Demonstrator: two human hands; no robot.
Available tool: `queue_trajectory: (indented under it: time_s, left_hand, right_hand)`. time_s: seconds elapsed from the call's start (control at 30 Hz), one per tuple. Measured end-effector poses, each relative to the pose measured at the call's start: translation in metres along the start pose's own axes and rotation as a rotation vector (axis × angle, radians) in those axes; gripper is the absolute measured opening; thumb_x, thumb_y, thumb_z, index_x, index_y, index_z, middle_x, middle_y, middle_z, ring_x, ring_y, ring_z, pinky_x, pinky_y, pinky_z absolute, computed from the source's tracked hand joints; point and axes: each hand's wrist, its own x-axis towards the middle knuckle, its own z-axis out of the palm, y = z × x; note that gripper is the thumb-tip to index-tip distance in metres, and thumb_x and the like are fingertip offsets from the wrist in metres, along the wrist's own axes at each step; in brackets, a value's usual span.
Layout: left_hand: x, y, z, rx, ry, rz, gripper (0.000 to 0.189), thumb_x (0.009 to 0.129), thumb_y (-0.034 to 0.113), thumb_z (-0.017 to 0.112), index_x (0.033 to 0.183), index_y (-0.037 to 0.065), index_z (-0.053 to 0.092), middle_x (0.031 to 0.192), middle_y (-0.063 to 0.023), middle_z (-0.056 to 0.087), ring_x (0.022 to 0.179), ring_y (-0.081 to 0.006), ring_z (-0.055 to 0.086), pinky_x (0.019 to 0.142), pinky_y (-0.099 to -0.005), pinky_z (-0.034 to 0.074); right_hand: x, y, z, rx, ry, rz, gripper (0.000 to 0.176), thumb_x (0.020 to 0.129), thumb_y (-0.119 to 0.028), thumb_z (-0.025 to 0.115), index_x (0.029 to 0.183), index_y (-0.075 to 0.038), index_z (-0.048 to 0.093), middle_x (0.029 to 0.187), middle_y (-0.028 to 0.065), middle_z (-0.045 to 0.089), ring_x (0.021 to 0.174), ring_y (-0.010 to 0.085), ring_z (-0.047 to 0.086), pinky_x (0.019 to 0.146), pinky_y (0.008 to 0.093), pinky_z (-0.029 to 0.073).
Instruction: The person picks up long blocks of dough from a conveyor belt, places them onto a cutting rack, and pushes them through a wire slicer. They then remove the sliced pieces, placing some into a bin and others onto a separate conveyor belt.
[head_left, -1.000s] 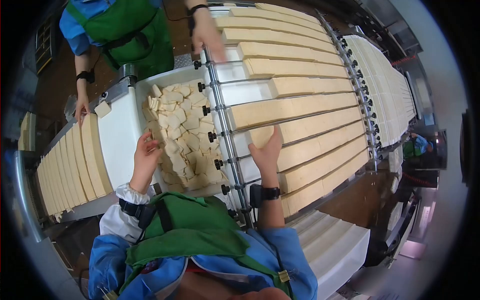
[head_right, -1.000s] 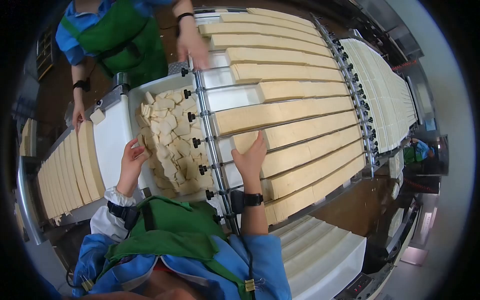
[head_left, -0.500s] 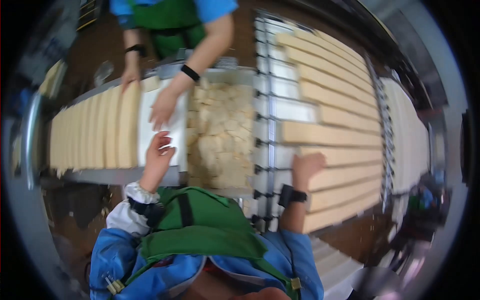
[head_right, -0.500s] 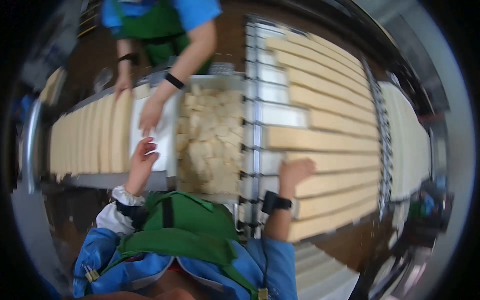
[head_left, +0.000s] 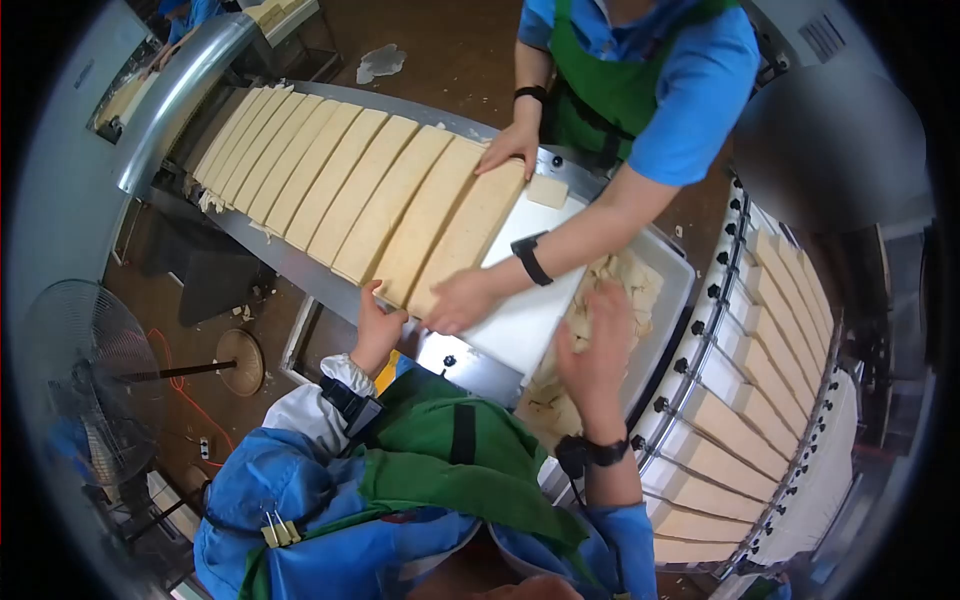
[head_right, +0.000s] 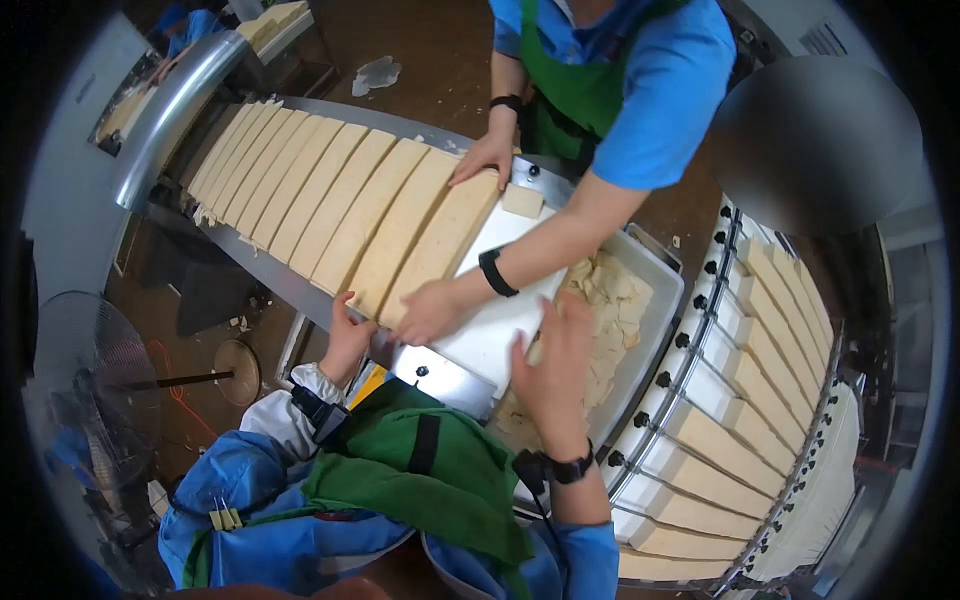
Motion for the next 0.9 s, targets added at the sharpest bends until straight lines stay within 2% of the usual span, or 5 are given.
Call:
queue_trajectory:
  time_s: [0.3,0.5,0.63,0.77,0.9]
  left_hand:
    - [0.060,0.002,-0.033,-0.101,-0.433,-0.193,0.102,0.081,-0.002,0.072,0.165,0.011,0.017,0.098,-0.0122,0.068,0.078,-0.0177,0.065,0.068,-0.0302,0.053]
    - [0.072,-0.002,-0.050,-0.318,-0.650,-0.333,0.099,0.085,-0.003,0.070,0.167,0.013,0.015,0.081,-0.0062,0.064,0.069,-0.0131,0.061,0.064,-0.0271,0.051]
    - [0.076,0.010,-0.055,-0.352,-0.745,-0.427,0.099,0.089,-0.001,0.069,0.168,0.019,0.013,0.093,-0.0081,0.068,0.075,-0.0140,0.064,0.069,-0.0284,0.055]
    - [0.080,0.023,-0.055,-0.323,-0.798,-0.444,0.099,0.092,0.001,0.068,0.168,0.025,0.009,0.098,-0.0075,0.071,0.079,-0.0143,0.067,0.069,-0.0285,0.055]
    - [0.084,0.021,-0.048,-0.216,-0.818,-0.434,0.095,0.091,0.006,0.071,0.166,0.020,0.014,0.095,-0.0067,0.068,0.070,-0.0130,0.063,0.060,-0.0278,0.051]
  right_hand:
    - [0.177,-0.026,0.253,0.181,-0.758,-0.025,0.076,0.092,-0.029,0.069,0.150,0.012,0.040,0.156,0.0328,0.041,0.149,0.0440,0.036,0.124,0.0463,0.031]
    - [0.218,-0.005,0.339,-0.178,-0.487,0.124,0.084,0.097,-0.041,0.062,0.156,0.010,0.032,0.167,0.0285,0.026,0.157,0.0413,0.020,0.129,0.0498,0.016]
    - [0.195,0.000,0.358,-0.252,-0.391,0.085,0.083,0.099,-0.041,0.059,0.156,0.012,0.031,0.168,0.0286,0.024,0.158,0.0407,0.018,0.129,0.0522,0.015]
    - [0.223,-0.012,0.342,-0.202,-0.298,0.076,0.062,0.086,-0.029,0.063,0.133,0.010,0.054,0.139,0.0257,0.055,0.139,0.0414,0.044,0.124,0.0517,0.025]
    - [0.256,-0.019,0.339,-0.328,-0.326,0.180,0.061,0.075,-0.033,0.068,0.121,0.005,0.059,0.124,0.0213,0.061,0.126,0.0381,0.052,0.117,0.0546,0.032]
